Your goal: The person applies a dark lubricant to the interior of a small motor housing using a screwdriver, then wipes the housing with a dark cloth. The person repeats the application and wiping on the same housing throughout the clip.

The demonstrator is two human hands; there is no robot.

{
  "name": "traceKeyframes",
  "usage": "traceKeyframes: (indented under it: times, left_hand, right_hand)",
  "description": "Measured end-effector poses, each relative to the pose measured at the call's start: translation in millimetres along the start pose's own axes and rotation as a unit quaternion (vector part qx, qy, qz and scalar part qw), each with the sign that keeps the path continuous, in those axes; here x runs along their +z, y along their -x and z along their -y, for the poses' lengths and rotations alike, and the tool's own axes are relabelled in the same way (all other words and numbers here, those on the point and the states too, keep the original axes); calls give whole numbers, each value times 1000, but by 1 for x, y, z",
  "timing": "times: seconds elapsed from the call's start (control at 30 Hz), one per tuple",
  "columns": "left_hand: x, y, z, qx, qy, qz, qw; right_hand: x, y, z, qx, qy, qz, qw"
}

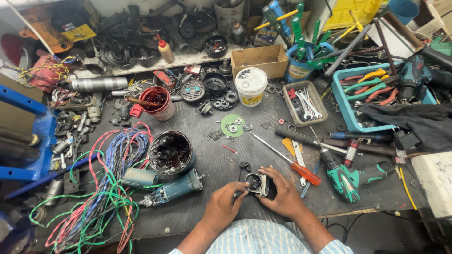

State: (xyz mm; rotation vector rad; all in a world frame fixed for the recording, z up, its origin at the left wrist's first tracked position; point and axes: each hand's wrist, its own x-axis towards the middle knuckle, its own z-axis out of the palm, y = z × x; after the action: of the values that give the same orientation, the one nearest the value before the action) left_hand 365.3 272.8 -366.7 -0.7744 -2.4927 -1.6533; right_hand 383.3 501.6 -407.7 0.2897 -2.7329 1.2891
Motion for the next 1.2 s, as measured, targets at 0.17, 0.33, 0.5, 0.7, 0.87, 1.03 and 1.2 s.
traceKeyframes:
  times: [0.17, 0.33, 0.5, 0.7, 0.87, 1.03, 1.2]
  left_hand:
    - [-1, -6, -2, 24, -47, 17, 998]
    - [7, -22, -9, -59, -117, 89, 987]
    - [13, -27, -3, -85, -79, 49, 992]
    - [-7, 1, 23, -106, 77, 22, 991]
    - [-1, 19, 23, -143, 111, -1, 983]
    - [-13, 20, 11, -134, 103, -17, 985]
    - [-11, 20, -1, -42, -12, -46, 998]
  right_hand:
    - [0, -1, 4, -5, 11, -6, 1000]
    - [2, -1, 5, -33, 38, -3, 999]
    - [3, -1, 5, -8, 41, 10, 999]
    - [8, 0, 5, -51, 36, 8, 998]
    - [10, 8, 4, -86, 9, -1, 996]
    - [9, 7, 4, -80, -10, -30, 996]
    - [9, 7, 4, -102, -29, -40, 994]
